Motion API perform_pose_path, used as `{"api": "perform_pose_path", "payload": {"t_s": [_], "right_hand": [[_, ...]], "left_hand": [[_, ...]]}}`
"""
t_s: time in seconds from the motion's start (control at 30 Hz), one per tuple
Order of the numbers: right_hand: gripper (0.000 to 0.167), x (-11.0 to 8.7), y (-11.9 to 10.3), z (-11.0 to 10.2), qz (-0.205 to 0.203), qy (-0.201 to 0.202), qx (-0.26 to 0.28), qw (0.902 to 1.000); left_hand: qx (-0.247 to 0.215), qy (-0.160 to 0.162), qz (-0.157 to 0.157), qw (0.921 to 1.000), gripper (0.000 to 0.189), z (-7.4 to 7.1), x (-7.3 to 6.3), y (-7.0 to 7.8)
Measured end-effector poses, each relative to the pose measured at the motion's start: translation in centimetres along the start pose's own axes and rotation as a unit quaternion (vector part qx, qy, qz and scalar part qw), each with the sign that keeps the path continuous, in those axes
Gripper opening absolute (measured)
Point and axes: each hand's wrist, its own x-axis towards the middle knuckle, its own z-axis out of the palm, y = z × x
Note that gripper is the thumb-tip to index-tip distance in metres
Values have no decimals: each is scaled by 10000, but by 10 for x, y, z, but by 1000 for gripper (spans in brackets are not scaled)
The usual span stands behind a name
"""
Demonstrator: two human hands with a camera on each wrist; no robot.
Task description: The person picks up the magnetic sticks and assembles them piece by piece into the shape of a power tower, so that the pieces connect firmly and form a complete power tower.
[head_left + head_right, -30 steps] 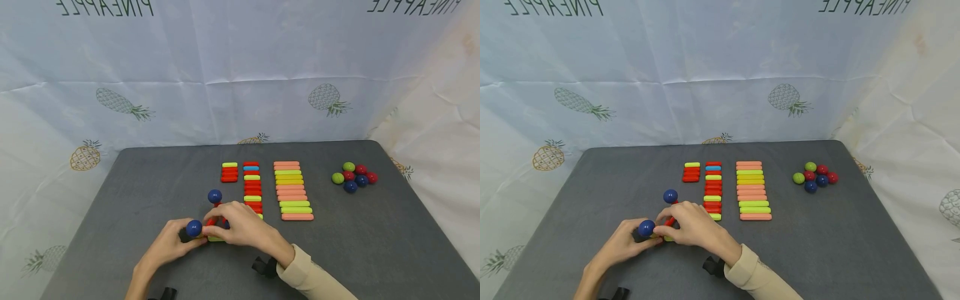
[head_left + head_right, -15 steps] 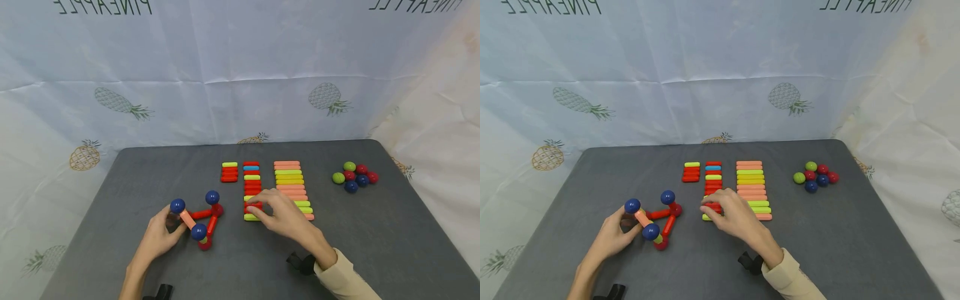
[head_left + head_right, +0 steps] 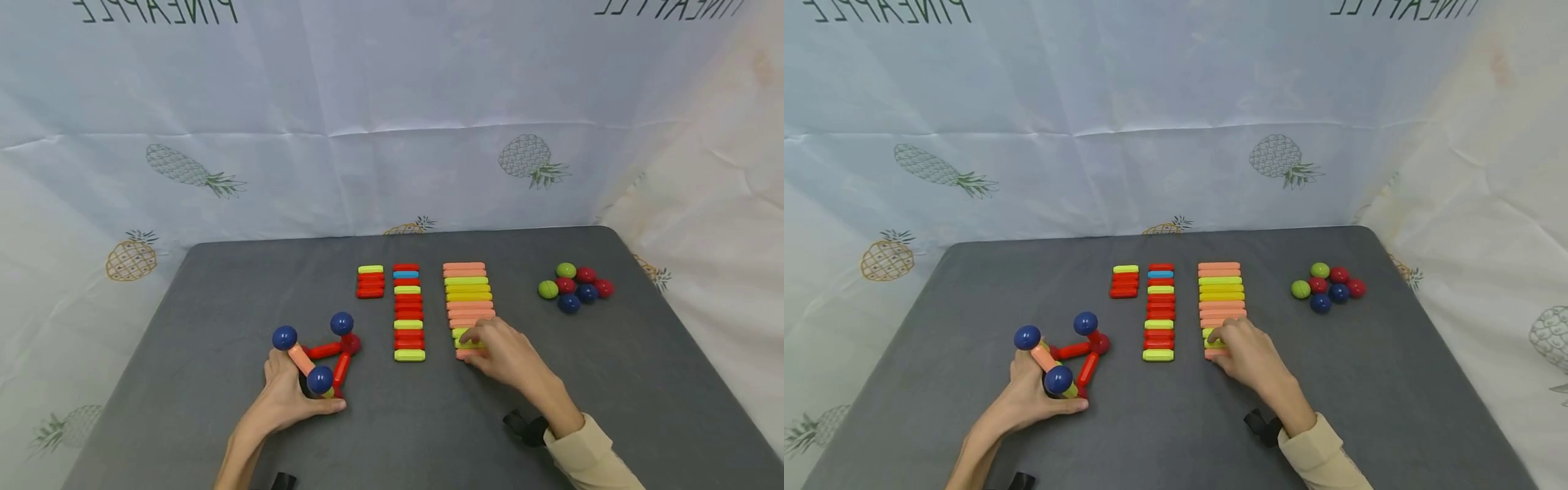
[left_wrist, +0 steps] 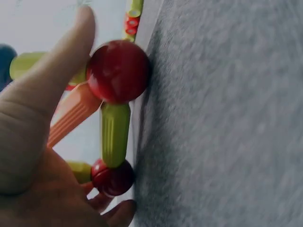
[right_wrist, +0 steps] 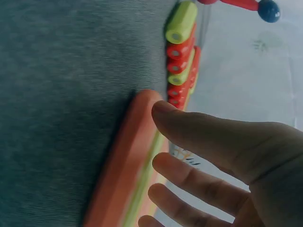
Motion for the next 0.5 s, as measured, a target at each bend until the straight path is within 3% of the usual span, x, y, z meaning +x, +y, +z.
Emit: {"api": "perform_pose_path", "payload": {"t_s": [0.2,0.33,0.5], "right_hand": [[24,-3,2,5,36,-100,-232,9997],[26,-6,1,7,-22,-37,-359,9993],[24,-8,0,11,-315,99,-367,9988]], "left_hand": [[81,117,275,9995,119,1,1,-2],[-47,71,994,9950,121,-1,1,-11],[-204,-307,1731,9842,110,-7,0,-18]]}}
